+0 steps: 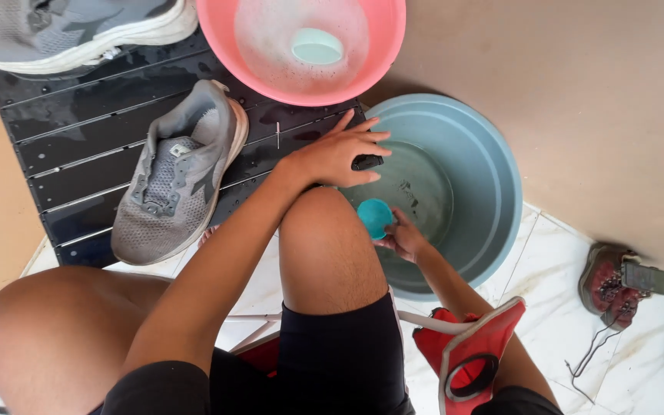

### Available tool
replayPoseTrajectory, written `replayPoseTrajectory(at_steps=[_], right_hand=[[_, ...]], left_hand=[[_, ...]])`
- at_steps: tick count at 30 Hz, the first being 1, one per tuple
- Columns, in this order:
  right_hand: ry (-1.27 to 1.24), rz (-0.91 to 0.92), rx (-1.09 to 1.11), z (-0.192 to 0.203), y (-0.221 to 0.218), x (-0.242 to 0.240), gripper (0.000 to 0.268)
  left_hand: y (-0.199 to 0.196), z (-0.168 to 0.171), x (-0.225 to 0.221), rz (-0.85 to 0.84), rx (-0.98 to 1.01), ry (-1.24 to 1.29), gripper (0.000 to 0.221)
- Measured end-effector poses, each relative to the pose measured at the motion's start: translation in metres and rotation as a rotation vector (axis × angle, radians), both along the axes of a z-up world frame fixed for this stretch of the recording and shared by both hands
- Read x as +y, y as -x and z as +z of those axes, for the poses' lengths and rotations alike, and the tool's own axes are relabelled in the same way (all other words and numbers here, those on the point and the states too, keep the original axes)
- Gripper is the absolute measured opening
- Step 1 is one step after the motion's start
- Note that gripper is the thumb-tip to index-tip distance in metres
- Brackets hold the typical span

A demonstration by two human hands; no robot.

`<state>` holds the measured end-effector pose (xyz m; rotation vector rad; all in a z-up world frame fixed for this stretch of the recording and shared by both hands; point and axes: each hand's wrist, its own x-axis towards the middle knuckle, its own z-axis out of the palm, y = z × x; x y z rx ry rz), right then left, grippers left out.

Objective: Removing insoles from sneakers and scrubbing the shoes with soapy water using a cup and brush.

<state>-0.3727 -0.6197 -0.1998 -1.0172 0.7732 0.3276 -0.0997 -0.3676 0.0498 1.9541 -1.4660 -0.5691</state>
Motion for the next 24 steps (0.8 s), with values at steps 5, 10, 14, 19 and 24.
replayPoseTrajectory(at_steps=[5,10,14,19,24], right_hand=[[0.131,-0.005,-0.078,0.116,-0.031,-0.037,0.069],[0.312,0.006,-0.152,0.221,-0.059,-0.077,0.061],[0.341,-0.048,-0.228,0.297,-0.082,-0.076,0.060],[0.319,-0.014,-0.302,0.387,-0.108,-0.016,0.062],[0.214,0.050,-0.352,0.435,-0.145,0.073,0.064]], left_hand=[[0.012,0.085,0.043,0.167,0.412,0.087,0.048],[0.014,0.094,0.092,0.464,-0.198,0.393,0.014],[-0.011,0.088,0.140,0.845,-0.787,0.475,0.027],[-0.005,0.105,0.184,1.056,-0.322,-0.443,0.149],[-0.025,0.086,0.206,1.027,-0.258,-0.334,0.105]])
